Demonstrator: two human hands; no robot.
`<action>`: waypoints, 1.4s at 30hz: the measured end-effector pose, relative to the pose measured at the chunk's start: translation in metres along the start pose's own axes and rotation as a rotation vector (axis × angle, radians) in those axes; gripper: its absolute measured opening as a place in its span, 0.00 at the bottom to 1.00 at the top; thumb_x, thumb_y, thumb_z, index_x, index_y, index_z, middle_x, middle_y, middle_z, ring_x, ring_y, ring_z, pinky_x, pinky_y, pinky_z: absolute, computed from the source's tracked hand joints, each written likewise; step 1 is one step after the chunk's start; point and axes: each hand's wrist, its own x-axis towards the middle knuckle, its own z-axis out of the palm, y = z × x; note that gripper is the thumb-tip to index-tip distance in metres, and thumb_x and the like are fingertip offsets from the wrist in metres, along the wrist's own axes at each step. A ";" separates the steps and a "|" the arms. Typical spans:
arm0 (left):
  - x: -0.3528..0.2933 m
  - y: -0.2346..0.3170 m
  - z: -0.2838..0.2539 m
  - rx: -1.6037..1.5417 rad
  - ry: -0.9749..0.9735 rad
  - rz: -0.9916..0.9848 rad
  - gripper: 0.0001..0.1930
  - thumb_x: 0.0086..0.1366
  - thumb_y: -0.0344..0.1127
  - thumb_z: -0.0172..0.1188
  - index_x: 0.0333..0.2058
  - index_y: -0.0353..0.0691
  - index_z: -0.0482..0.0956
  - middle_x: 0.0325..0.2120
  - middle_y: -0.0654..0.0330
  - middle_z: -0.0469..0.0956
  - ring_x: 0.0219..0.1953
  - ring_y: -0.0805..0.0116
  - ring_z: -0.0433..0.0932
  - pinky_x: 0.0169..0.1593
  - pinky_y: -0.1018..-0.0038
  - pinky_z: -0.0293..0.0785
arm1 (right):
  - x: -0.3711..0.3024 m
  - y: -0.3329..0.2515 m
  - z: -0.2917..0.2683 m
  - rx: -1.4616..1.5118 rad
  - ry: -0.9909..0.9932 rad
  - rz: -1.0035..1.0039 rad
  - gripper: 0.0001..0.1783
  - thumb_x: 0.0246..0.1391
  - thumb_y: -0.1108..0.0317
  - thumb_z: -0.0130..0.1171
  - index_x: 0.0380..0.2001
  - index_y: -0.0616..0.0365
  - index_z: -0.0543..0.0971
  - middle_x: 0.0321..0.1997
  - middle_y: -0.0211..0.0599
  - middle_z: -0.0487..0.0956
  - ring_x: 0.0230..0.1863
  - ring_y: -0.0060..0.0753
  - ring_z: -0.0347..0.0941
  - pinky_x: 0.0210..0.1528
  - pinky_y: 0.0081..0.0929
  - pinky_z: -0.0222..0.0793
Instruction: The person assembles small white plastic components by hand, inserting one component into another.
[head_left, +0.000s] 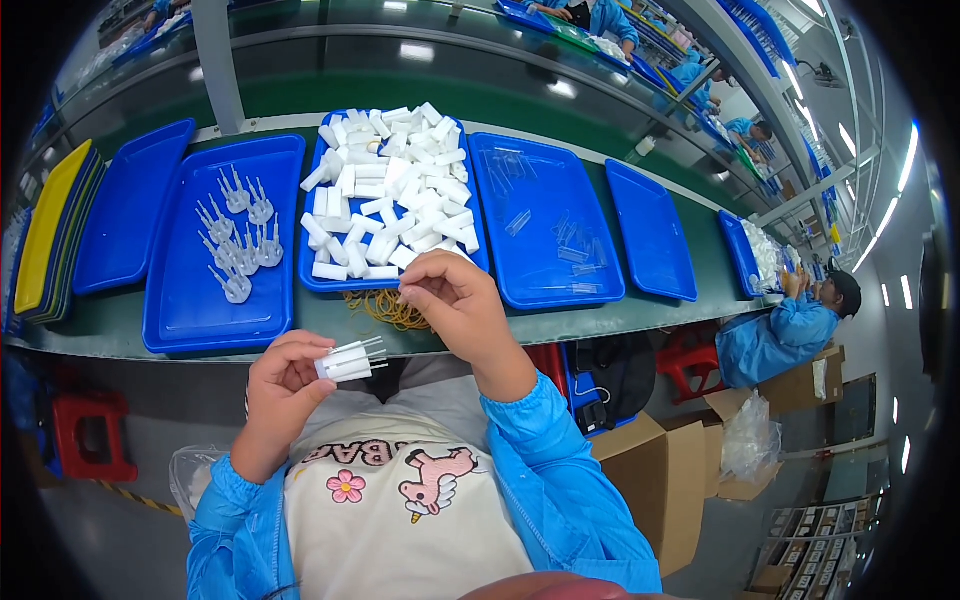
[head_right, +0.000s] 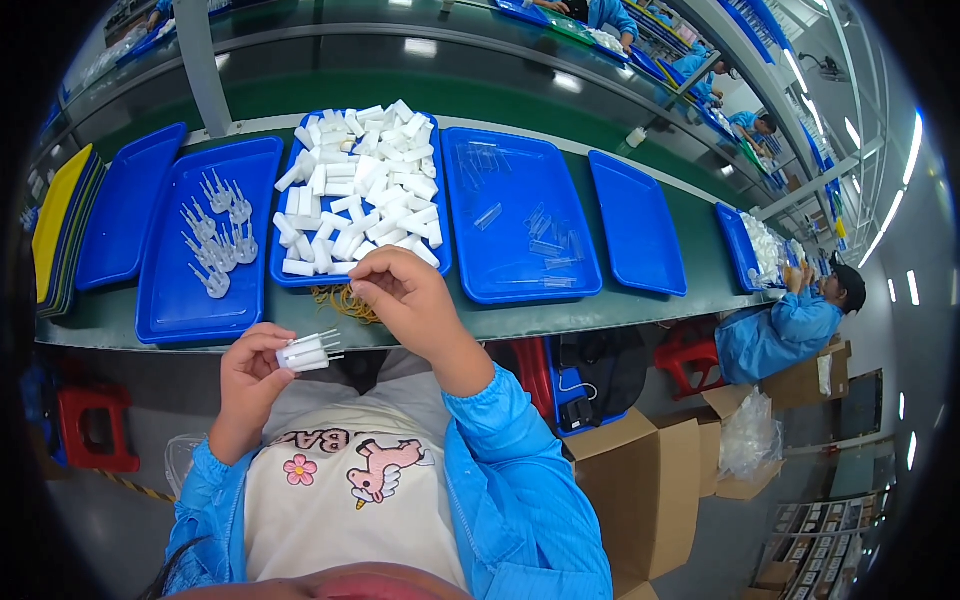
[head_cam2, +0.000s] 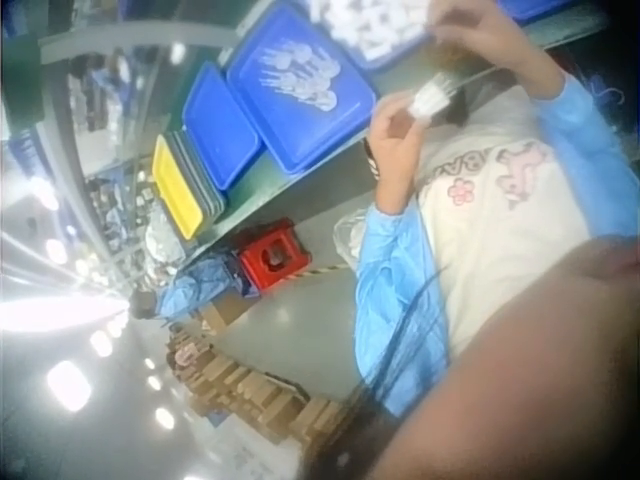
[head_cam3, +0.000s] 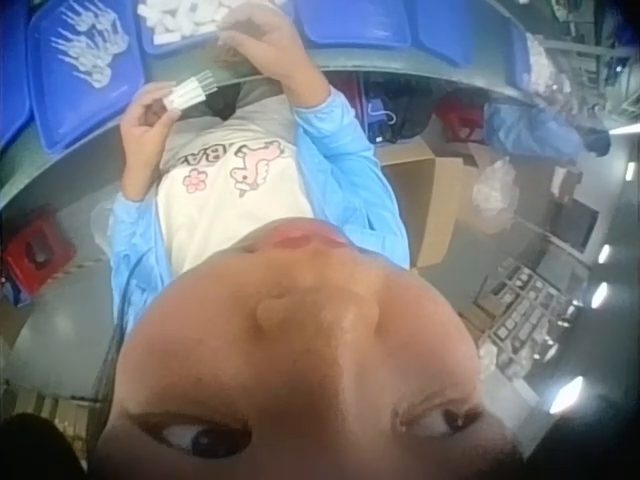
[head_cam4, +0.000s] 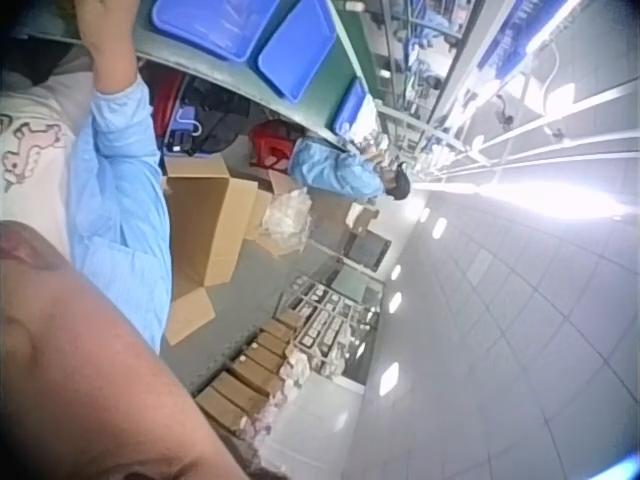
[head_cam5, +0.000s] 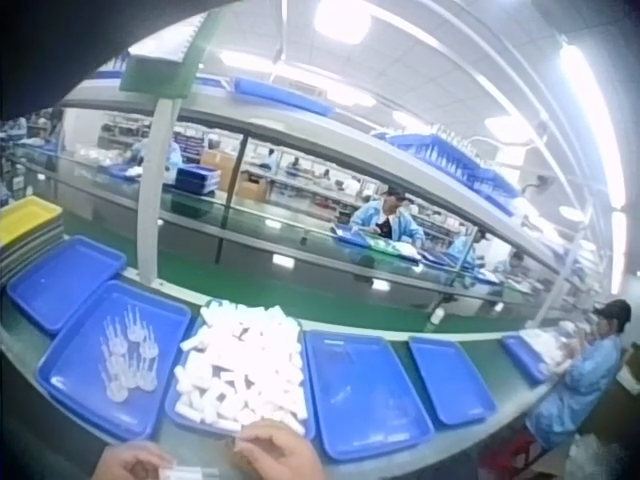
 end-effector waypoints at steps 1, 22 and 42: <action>0.000 -0.001 0.000 0.010 -0.013 0.017 0.18 0.52 0.14 0.62 0.42 0.33 0.75 0.49 0.52 0.70 0.48 0.66 0.76 0.50 0.72 0.76 | -0.003 -0.002 0.002 -0.002 0.003 0.001 0.08 0.54 0.84 0.57 0.38 0.64 0.76 0.40 0.37 0.75 0.38 0.25 0.75 0.40 0.20 0.72; 0.034 0.055 0.062 0.475 -0.238 0.362 0.05 0.56 0.25 0.63 0.32 0.38 0.79 0.25 0.61 0.76 0.24 0.70 0.70 0.27 0.75 0.63 | -0.041 0.003 0.030 0.625 -0.122 0.121 0.22 0.46 0.49 0.72 0.25 0.54 0.73 0.24 0.28 0.71 0.26 0.23 0.65 0.28 0.22 0.60; 0.034 0.051 0.066 0.518 -0.294 0.409 0.06 0.55 0.29 0.67 0.31 0.41 0.79 0.24 0.62 0.75 0.25 0.66 0.72 0.26 0.74 0.64 | -0.047 -0.002 0.035 0.596 -0.129 0.199 0.23 0.43 0.51 0.74 0.26 0.55 0.74 0.31 0.32 0.76 0.33 0.24 0.71 0.35 0.23 0.67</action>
